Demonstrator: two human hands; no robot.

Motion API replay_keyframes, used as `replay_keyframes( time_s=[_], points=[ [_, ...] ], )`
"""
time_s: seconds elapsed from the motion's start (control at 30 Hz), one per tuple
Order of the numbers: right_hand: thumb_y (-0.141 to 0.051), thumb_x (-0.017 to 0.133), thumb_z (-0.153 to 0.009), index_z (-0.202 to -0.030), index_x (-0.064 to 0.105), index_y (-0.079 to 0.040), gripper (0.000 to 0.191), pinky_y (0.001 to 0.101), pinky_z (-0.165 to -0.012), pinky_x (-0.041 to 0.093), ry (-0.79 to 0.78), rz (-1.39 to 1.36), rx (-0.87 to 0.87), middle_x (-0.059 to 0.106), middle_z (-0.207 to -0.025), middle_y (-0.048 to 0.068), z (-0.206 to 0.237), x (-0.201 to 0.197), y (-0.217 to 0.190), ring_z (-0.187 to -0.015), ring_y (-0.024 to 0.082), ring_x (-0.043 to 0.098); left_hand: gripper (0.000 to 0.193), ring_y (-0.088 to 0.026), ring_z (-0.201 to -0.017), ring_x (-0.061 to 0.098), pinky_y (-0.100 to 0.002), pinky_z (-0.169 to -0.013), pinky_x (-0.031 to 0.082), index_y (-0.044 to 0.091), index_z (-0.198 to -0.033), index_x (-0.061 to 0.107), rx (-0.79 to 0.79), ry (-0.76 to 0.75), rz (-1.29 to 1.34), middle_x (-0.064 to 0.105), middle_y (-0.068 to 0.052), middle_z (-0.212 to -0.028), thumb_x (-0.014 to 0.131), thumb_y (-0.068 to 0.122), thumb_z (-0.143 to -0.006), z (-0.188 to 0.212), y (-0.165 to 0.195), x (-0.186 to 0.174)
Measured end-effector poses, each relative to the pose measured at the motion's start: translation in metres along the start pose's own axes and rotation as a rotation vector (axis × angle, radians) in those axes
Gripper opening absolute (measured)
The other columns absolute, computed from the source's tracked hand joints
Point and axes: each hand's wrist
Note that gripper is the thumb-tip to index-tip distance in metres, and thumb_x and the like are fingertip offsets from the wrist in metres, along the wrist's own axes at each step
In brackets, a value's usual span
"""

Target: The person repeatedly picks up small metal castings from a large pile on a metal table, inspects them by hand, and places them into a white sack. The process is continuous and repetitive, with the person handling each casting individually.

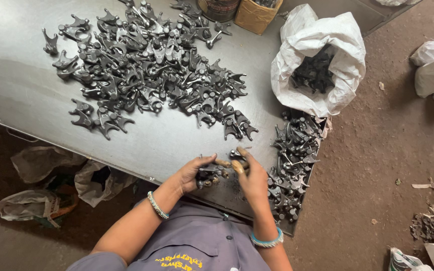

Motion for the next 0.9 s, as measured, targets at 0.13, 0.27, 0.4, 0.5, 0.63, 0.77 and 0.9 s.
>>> replay_keyframes(
  time_s=[0.13, 0.27, 0.4, 0.5, 0.63, 0.77, 0.9],
  points=[
    [-0.009, 0.082, -0.073, -0.118, 0.071, -0.009, 0.046, 0.0456, -0.082, 0.05, 0.091, 0.378, -0.093, 0.065, -0.097, 0.02, -0.004, 0.022, -0.013, -0.094, 0.038, 0.062, 0.045, -0.014, -0.073, 0.074, -0.03, -0.066, 0.063, -0.005, -0.115, 0.072, 0.083, 0.052, -0.011, 0.077, -0.012, -0.098, 0.068, 0.037, -0.098, 0.003, 0.009, -0.004],
    [-0.012, 0.085, -0.075, -0.098, 0.071, -0.008, 0.027, 0.0439, -0.085, 0.05, 0.152, 0.279, -0.19, 0.065, -0.101, 0.014, -0.002, 0.029, 0.0, -0.097, 0.035, 0.061, 0.048, -0.015, -0.071, 0.074, -0.029, -0.065, 0.063, -0.005, -0.116, 0.072, 0.096, 0.059, -0.026, 0.078, -0.013, -0.097, 0.067, 0.039, -0.098, 0.011, 0.019, -0.006],
    [-0.008, 0.086, -0.079, -0.101, 0.068, -0.006, 0.028, 0.035, -0.085, 0.054, 0.1, 0.011, 0.014, 0.073, -0.1, 0.009, 0.001, 0.021, 0.032, -0.094, 0.024, 0.068, 0.051, -0.015, -0.071, 0.074, -0.029, -0.065, 0.062, -0.006, -0.118, 0.072, 0.089, 0.055, -0.041, 0.078, -0.015, -0.097, 0.066, 0.04, -0.097, 0.015, 0.022, -0.005],
    [0.001, 0.083, -0.078, -0.114, 0.06, -0.005, 0.043, 0.0281, -0.085, 0.056, 0.062, -0.526, 0.03, 0.068, -0.106, 0.006, 0.002, 0.016, 0.055, -0.098, 0.015, 0.066, 0.048, -0.016, -0.072, 0.074, -0.029, -0.064, 0.061, -0.005, -0.119, 0.07, 0.096, 0.057, -0.047, 0.078, -0.016, -0.097, 0.066, 0.038, -0.097, 0.015, 0.019, -0.003],
    [0.008, 0.079, -0.079, -0.124, 0.055, -0.002, 0.052, 0.028, -0.084, 0.058, 0.023, -0.975, 0.088, 0.068, -0.107, 0.007, 0.004, 0.011, 0.07, -0.095, 0.014, 0.066, 0.049, -0.017, -0.076, 0.075, -0.029, -0.067, 0.062, -0.007, -0.119, 0.071, 0.096, 0.07, -0.087, 0.078, -0.017, -0.097, 0.065, 0.037, -0.098, 0.009, 0.015, -0.002],
    [-0.003, 0.074, -0.09, -0.123, 0.058, -0.003, 0.037, 0.029, -0.08, 0.058, -0.044, -1.24, 0.233, 0.069, -0.104, 0.007, 0.006, 0.007, 0.078, -0.092, 0.017, 0.068, 0.046, -0.017, -0.074, 0.075, -0.029, -0.064, 0.061, -0.005, -0.118, 0.073, 0.112, 0.1, -0.113, 0.077, -0.013, -0.095, 0.068, 0.036, -0.097, 0.007, 0.012, 0.001],
    [-0.024, 0.063, -0.1, -0.126, 0.065, -0.004, 0.033, 0.032, -0.069, 0.057, -0.102, -1.479, 0.47, 0.072, -0.099, 0.005, 0.003, 0.009, 0.085, -0.085, 0.017, 0.068, 0.044, -0.017, -0.072, 0.073, -0.029, -0.058, 0.058, -0.004, -0.117, 0.073, 0.109, 0.191, -0.184, 0.076, -0.01, -0.091, 0.073, 0.034, -0.094, 0.007, 0.009, 0.008]
  ],
)
Point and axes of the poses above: each hand's wrist, its own z-axis away from the middle knuckle, its own x-axis out of the palm, y = z × x
